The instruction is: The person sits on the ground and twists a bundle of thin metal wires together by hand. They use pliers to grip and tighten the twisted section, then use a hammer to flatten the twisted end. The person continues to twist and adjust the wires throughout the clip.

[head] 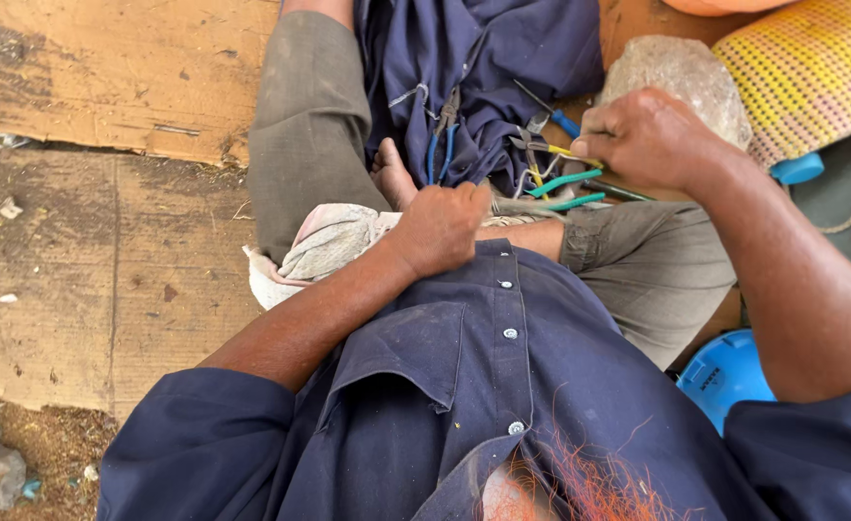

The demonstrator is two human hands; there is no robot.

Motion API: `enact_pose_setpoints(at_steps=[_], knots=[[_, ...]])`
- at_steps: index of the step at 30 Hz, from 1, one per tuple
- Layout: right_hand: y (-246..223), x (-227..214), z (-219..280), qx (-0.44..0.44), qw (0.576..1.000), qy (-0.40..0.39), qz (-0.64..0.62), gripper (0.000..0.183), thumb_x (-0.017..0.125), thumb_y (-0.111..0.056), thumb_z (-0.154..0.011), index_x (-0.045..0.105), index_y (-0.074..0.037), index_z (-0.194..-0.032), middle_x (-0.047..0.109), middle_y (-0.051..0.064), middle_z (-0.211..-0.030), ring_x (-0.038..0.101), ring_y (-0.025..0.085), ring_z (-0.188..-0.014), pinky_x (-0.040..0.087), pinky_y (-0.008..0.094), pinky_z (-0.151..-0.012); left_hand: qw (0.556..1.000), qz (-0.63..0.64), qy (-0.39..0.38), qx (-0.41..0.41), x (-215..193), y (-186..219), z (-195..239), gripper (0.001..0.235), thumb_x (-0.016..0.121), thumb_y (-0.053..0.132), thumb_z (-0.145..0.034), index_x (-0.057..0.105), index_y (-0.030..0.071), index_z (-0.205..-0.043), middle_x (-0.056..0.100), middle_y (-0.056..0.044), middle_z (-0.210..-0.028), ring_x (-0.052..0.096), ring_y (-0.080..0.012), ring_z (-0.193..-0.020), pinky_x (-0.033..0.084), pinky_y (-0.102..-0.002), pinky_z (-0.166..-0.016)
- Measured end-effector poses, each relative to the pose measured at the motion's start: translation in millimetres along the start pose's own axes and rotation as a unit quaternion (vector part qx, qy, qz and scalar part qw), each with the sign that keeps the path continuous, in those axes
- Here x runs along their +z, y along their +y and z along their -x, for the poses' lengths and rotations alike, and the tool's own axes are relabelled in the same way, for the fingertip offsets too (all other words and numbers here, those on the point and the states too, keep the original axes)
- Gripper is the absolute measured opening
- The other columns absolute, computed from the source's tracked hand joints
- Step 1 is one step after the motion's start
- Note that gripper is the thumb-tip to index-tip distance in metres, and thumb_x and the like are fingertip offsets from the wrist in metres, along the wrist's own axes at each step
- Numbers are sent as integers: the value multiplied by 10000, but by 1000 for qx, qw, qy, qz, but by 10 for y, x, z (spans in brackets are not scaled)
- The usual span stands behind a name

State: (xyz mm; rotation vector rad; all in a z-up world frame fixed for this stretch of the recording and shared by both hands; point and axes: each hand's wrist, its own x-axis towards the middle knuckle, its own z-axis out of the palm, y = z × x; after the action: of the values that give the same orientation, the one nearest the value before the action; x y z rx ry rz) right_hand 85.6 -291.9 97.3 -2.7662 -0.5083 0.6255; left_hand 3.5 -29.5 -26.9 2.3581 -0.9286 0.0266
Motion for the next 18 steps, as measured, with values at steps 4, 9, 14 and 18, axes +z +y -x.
enact_pose_setpoints(at_steps=[4, 9, 14, 18], knots=[[402, 297, -287, 15, 983, -60, -171, 256, 680, -255, -1004, 701, -55, -846, 592, 85, -726, 517, 194, -690, 442, 397, -649, 992, 124, 18, 0, -133, 176, 170, 153, 639, 79, -846, 534, 8, -932, 642, -181, -880, 666, -378, -792, 515, -481, -696], [689, 1253, -211, 145, 861, -36, -486, 101, 586, -79, -931, 666, -111, -879, 616, -2, -715, 503, 110, -577, 366, 284, -496, 967, 216, 128, -51, -238, 79, 164, 87, 574, 89, -968, 530, 20, -996, 631, -180, -876, 663, -390, -843, 516, -479, -751], [531, 1832, 270, 70, 853, 55, -514, 294, 605, -183, -1135, 687, -30, -897, 505, 58, -711, 409, 136, -605, 326, 298, -544, 964, 115, 197, -140, -9, -252, -56, 128, 598, 110, -968, 516, 28, -914, 655, -170, -843, 667, -398, -800, 427, -595, -783], [53, 1387, 700, -8, 968, 188, -168, 221, 622, -216, -1025, 719, -25, -972, 702, 185, -843, 677, 286, -728, 528, 401, -671, 973, 33, 154, -168, 286, -380, -209, 119, 614, 79, -870, 517, 38, -926, 643, -168, -852, 671, -384, -761, 527, -496, -655]])
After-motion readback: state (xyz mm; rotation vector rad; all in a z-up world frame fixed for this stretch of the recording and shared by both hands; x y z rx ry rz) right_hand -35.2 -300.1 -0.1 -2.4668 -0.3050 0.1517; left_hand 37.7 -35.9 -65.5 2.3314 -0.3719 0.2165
